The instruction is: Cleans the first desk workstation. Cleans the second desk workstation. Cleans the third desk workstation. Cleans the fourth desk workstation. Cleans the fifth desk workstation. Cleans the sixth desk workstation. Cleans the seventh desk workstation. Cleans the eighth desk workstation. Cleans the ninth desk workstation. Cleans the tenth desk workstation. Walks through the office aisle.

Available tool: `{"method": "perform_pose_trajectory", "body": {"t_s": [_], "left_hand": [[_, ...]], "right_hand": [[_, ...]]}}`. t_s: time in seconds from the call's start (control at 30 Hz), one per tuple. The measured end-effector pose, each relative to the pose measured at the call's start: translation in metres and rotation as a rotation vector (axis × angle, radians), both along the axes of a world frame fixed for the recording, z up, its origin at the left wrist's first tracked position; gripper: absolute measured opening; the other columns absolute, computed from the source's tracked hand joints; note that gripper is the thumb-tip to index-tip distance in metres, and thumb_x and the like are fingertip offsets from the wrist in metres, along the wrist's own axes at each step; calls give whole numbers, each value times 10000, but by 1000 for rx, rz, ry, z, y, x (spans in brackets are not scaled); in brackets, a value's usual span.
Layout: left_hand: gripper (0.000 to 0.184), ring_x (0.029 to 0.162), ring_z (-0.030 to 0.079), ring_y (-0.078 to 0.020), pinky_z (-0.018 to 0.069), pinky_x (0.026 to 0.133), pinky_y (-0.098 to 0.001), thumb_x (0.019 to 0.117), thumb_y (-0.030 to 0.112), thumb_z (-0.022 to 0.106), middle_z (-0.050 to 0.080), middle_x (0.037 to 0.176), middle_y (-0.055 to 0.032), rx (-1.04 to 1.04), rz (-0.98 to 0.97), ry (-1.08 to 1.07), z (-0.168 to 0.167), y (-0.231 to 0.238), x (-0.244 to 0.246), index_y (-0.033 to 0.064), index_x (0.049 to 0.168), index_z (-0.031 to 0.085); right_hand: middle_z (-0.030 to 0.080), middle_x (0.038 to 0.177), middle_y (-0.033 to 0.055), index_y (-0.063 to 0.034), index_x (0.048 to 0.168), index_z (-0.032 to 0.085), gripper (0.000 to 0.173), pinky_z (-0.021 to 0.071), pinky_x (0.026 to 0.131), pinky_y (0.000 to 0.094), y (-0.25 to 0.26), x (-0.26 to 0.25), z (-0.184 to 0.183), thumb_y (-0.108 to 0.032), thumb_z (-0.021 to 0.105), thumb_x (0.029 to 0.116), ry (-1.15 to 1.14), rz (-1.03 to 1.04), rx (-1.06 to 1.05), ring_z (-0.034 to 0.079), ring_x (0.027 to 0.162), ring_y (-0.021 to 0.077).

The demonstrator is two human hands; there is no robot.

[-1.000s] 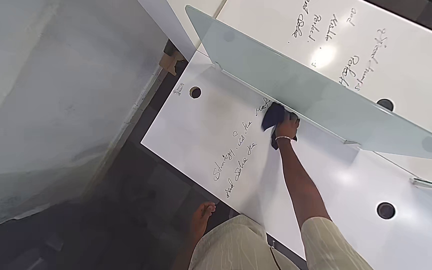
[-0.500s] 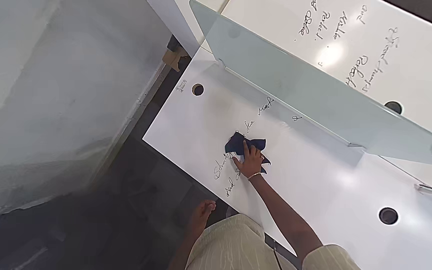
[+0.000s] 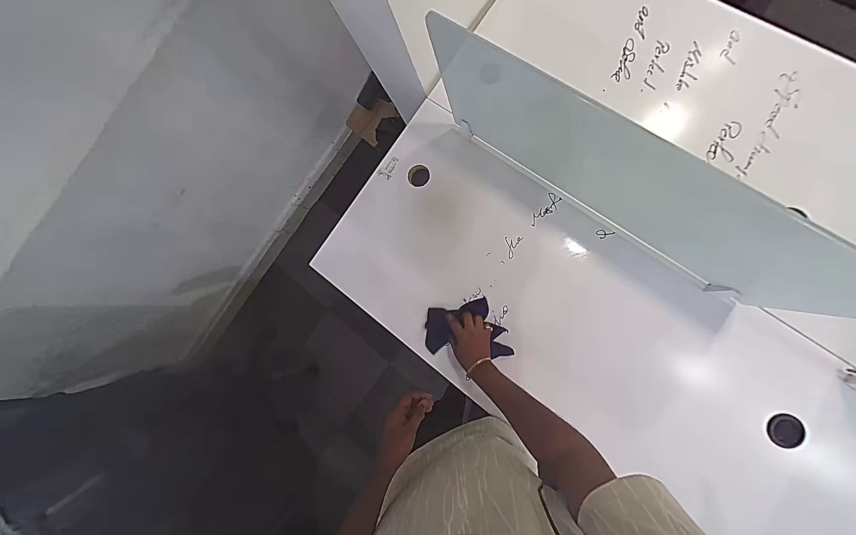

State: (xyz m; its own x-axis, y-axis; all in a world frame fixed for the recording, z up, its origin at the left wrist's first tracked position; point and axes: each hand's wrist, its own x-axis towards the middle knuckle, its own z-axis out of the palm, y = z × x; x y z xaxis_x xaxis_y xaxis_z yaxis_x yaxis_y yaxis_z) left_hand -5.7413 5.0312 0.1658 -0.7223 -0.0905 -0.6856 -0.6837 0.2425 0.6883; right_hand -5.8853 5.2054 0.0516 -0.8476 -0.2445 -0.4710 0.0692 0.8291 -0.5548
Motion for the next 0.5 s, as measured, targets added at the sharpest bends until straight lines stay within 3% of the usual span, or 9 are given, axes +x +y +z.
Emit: {"method": "perform_pose_trajectory", "body": {"t_s": [0.07,0.13,0.23,0.3,0.37,0.43,0.5], "left_hand": [[249,1007,714,-168,594,904,-341,1036,162,545,731,1096,-93,18,19,16,4,-4,-3,-4,1189,650],[248,1010,715,-167,594,910,-337,1038,154,547,731,1103,-101,25,22,25,8,-13,-2,-15,1188,650],[246,1005,712,-162,589,910,-332,1040,156,546,729,1096,-96,31,2,19,6,-23,7,-10,1190,648],[247,999,713,-155,591,906,-328,1038,160,543,729,1095,-91,23,-7,9,6,-36,18,-6,1188,648],[237,996,710,-155,591,899,-324,1040,146,534,724,1089,-97,30,10,5,7,-49,25,-14,1180,641],[241,999,711,-160,592,898,-327,1043,144,525,725,1087,-103,31,42,7,7,-63,32,-16,1182,641],[248,1004,706,-156,586,908,-326,1046,147,519,721,1098,-101,36,61,9,6,-77,37,-16,1190,639]], "right_hand": [[568,1442,173,-347,1472,546,505,454,960,694,6,-4,-2,-173,569,998,19,115,-15,508,1316,470],[559,1447,219,-281,1445,586,485,431,986,738,28,-37,9,-111,543,992,40,48,-5,490,1336,509],[547,1432,263,-235,1446,587,445,427,1000,725,80,-98,16,-235,588,1001,75,-321,145,498,1314,518],[505,1470,249,-266,1483,542,499,433,1004,689,94,-110,14,-321,627,994,43,-490,229,476,1334,504],[487,1493,264,-226,1496,528,517,438,1032,668,84,-83,15,-328,614,996,33,-521,251,463,1358,508],[487,1491,288,-160,1496,526,517,441,1035,677,56,-18,15,-277,595,997,20,-442,221,470,1349,526],[533,1441,279,-186,1487,542,520,470,982,678,28,58,10,-202,610,972,4,-291,197,507,1300,524]]}}
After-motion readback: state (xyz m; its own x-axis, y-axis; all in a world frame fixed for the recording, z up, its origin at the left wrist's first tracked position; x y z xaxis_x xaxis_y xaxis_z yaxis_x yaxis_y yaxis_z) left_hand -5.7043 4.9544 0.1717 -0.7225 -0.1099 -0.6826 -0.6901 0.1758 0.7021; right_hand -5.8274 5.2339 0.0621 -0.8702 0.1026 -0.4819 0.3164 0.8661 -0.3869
